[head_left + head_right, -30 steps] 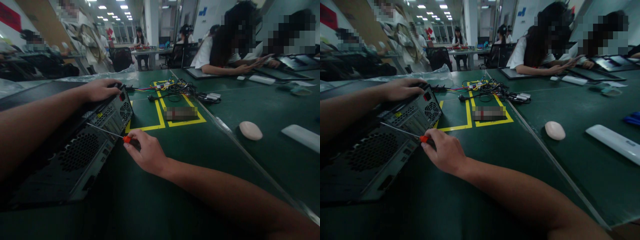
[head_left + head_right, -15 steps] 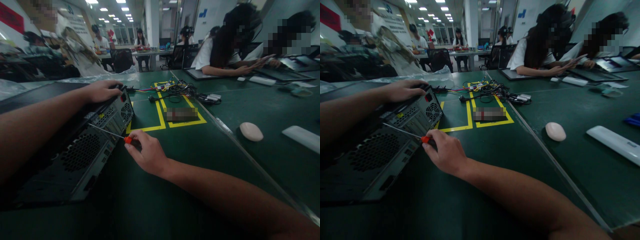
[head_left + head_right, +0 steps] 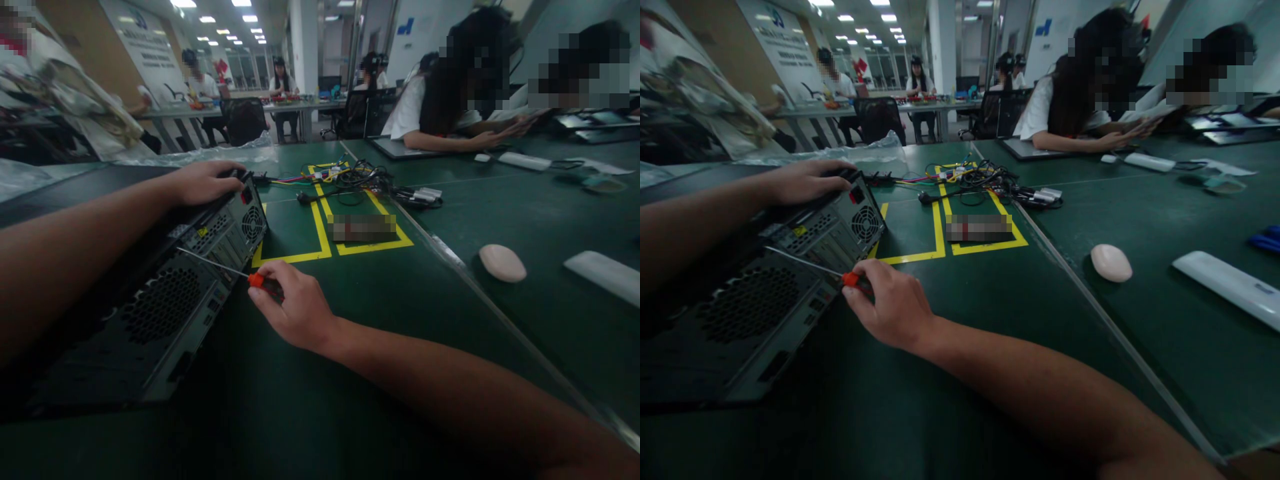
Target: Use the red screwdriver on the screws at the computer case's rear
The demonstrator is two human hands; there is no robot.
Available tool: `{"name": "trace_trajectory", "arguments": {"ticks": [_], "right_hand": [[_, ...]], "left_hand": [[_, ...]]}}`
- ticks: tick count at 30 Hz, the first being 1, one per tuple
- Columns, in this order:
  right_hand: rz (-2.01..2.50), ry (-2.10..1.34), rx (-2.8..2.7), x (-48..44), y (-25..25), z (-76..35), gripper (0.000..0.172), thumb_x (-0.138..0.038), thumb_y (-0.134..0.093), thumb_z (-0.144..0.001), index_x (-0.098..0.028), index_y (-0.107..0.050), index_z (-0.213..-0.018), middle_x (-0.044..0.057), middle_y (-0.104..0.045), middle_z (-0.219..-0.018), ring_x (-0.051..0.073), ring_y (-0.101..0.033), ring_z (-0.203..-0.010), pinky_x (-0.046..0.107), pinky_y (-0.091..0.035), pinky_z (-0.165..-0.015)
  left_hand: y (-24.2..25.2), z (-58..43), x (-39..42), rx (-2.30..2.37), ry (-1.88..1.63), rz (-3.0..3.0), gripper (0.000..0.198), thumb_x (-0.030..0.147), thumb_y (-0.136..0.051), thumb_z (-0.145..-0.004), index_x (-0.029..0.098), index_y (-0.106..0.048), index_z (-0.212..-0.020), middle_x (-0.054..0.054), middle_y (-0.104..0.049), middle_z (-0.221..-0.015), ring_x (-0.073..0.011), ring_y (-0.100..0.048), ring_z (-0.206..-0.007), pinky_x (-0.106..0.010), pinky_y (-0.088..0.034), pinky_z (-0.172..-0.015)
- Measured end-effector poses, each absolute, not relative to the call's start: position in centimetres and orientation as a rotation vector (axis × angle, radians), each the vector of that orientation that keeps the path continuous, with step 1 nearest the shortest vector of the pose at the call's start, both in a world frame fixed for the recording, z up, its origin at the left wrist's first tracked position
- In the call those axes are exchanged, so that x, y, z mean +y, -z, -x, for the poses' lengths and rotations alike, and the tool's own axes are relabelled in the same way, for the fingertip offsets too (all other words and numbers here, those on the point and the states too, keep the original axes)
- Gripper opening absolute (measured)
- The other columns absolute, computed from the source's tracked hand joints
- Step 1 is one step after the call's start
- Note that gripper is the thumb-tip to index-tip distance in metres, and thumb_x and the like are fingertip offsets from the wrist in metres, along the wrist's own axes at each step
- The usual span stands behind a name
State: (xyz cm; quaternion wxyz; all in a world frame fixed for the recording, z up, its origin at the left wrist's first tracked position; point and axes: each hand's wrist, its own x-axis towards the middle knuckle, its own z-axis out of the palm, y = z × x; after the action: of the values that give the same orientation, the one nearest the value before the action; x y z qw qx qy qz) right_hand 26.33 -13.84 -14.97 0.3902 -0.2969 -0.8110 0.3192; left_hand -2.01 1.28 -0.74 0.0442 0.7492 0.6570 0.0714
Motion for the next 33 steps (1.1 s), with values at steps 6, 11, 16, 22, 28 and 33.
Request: {"name": "trace_trajectory", "arguments": {"ticks": [6,11,16,22,28,33], "right_hand": [[0.796,-0.762,-2.080,-13.85,14.56,-26.46,0.034,-0.056,-0.063,-0.118,-0.026,-0.073,-0.132,0.009,-0.085,-0.124,0.026,-0.082,-0.111,0.040,-0.062,-0.097],[0.780,-0.777,-2.080,-13.84,14.58,-26.42,0.040,-0.058,-0.059,-0.119,-0.024,-0.074,-0.131,0.012,-0.086,-0.125,0.027,-0.082,-0.111,0.043,-0.063,-0.099],[0.741,-0.813,-2.059,-13.79,14.90,-26.41,0.040,-0.057,-0.065,-0.115,-0.025,-0.068,-0.138,0.011,-0.085,-0.126,0.027,-0.083,-0.109,0.043,-0.064,-0.098],[0.738,-0.807,-2.059,-13.49,15.05,-26.33,0.022,-0.046,-0.066,-0.114,-0.028,-0.067,-0.127,0.008,-0.085,-0.125,0.026,-0.083,-0.109,0.041,-0.063,-0.095],[0.761,-0.805,-2.070,-13.51,14.89,-26.32,0.022,-0.047,-0.067,-0.115,-0.028,-0.068,-0.127,0.007,-0.085,-0.125,0.026,-0.082,-0.110,0.042,-0.063,-0.096],[0.775,-0.808,-2.076,-13.59,14.81,-26.32,0.023,-0.048,-0.067,-0.116,-0.028,-0.068,-0.128,0.007,-0.085,-0.126,0.026,-0.083,-0.111,0.041,-0.062,-0.096]], "left_hand": [[0.81,2.34,1.46,2.010,-0.220,-2.302,0.092,0.069,-0.051,-0.101,0.020,-0.061,-0.178,-0.012,-0.066,-0.179,-0.0417,-0.065,-0.156,-0.053,-0.044,-0.137],[0.90,2.55,1.66,1.984,-0.233,-2.297,0.095,0.073,-0.053,-0.099,0.020,-0.062,-0.178,-0.013,-0.068,-0.177,-0.0420,-0.065,-0.155,-0.054,-0.044,-0.136],[0.85,2.04,1.33,2.009,-0.235,-2.274,0.099,0.073,-0.049,-0.098,0.015,-0.061,-0.178,-0.020,-0.065,-0.178,-0.0461,-0.064,-0.157,-0.057,-0.043,-0.137],[0.69,1.89,1.25,2.026,-0.235,-2.264,0.095,0.069,-0.050,-0.098,0.016,-0.063,-0.177,-0.019,-0.068,-0.175,-0.0450,-0.063,-0.158,-0.056,-0.043,-0.137],[0.64,1.85,1.17,2.061,-0.226,-2.245,0.097,0.073,-0.052,-0.097,0.022,-0.062,-0.178,-0.013,-0.066,-0.179,-0.0448,-0.063,-0.159,-0.056,-0.043,-0.138],[0.68,1.67,1.18,2.041,-0.217,-2.268,0.098,0.072,-0.049,-0.096,0.019,-0.063,-0.177,-0.016,-0.068,-0.175,-0.0425,-0.063,-0.159,-0.052,-0.043,-0.138]]}}
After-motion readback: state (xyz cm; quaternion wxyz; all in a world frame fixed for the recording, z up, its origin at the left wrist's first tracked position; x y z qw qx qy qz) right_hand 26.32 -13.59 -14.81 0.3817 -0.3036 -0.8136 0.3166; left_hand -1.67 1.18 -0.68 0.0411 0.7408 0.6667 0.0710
